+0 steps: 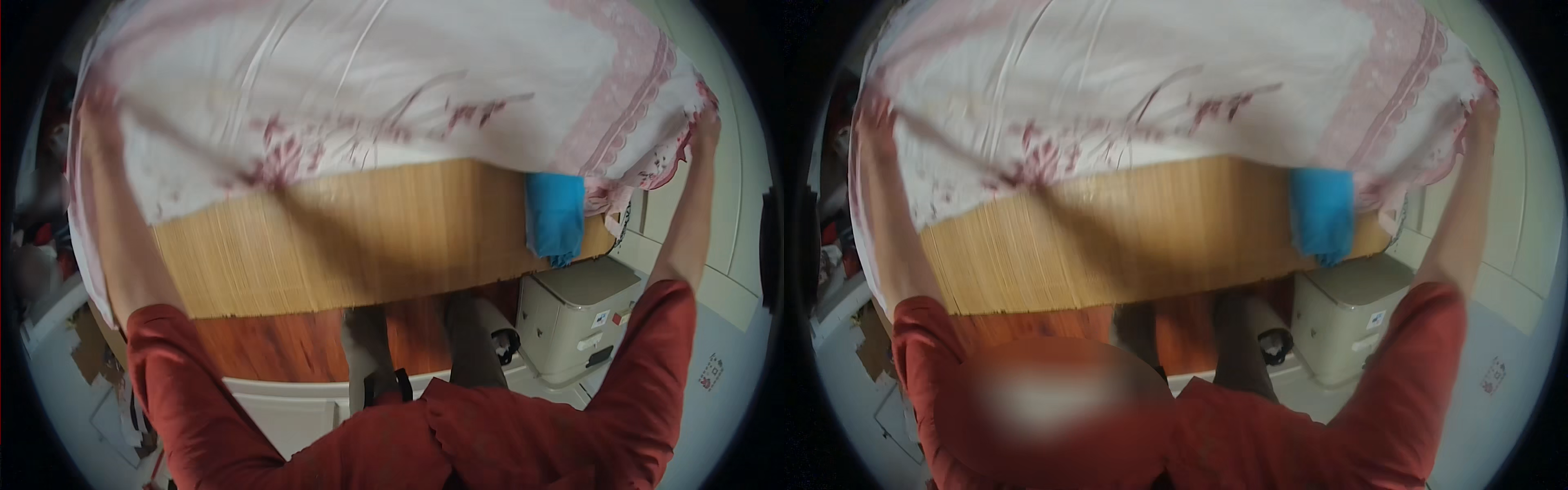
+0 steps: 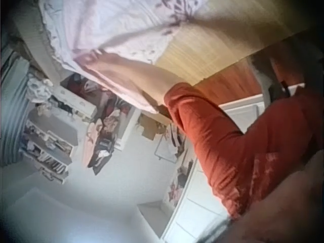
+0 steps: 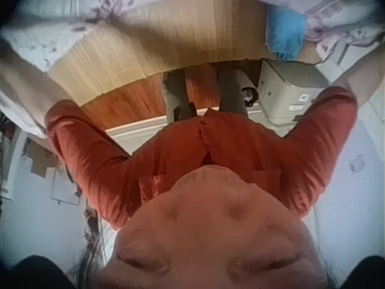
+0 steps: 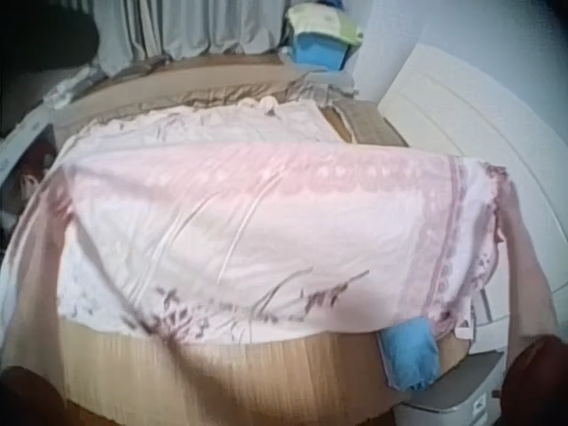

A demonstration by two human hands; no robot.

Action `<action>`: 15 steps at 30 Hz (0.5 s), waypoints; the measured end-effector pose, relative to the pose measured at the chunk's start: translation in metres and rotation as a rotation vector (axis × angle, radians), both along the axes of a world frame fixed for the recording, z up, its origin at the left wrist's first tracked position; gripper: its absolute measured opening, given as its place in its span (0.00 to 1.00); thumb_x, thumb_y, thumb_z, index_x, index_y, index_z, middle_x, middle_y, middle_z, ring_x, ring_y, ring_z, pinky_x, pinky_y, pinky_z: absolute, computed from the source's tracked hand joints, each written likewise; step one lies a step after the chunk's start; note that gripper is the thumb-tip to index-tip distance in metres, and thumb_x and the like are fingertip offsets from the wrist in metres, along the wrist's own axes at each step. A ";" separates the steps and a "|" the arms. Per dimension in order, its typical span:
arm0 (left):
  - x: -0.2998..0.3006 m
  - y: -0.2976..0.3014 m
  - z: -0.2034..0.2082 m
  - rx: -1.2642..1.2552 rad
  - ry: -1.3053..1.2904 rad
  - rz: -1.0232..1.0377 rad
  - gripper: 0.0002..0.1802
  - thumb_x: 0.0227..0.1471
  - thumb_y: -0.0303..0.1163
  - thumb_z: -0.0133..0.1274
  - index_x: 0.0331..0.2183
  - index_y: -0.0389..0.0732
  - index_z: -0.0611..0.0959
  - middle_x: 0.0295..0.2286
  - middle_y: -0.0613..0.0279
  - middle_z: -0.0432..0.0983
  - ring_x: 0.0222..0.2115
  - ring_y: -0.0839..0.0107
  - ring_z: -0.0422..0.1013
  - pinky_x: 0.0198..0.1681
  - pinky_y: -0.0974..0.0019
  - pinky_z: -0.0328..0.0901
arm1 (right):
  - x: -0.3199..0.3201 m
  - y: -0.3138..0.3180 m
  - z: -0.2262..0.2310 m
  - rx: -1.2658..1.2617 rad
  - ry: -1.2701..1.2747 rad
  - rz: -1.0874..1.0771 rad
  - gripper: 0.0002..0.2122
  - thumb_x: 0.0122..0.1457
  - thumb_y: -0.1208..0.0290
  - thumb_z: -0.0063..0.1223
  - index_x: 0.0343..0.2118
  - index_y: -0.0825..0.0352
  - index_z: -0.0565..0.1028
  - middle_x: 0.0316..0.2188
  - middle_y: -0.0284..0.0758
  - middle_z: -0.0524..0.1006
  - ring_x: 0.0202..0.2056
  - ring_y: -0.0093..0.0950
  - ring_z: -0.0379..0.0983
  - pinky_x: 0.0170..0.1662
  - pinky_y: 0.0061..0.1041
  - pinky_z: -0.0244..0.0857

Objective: Folding a large floral bedsheet and a white garment on a bed.

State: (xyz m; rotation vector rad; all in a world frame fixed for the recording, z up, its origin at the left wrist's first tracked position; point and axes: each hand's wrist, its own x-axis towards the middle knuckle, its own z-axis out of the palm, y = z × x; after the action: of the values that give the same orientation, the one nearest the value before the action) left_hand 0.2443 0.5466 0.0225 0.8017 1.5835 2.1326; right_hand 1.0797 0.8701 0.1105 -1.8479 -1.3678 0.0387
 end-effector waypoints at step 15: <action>0.169 -0.362 -0.181 -1.145 -0.135 0.005 0.28 0.51 0.39 0.46 0.51 0.37 0.62 0.40 0.52 0.68 0.38 0.69 0.67 0.39 0.70 0.63 | -0.283 -0.364 -0.163 -0.472 -0.122 1.104 0.19 0.51 0.78 0.43 0.49 0.69 0.62 0.45 0.44 0.64 0.45 0.37 0.61 0.47 0.30 0.56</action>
State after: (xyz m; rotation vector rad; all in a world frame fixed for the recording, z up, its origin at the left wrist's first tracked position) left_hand 0.4137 0.1845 -0.1582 0.2337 2.2593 0.9066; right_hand 0.7968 0.5061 -0.0521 -1.1982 -2.4569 0.8785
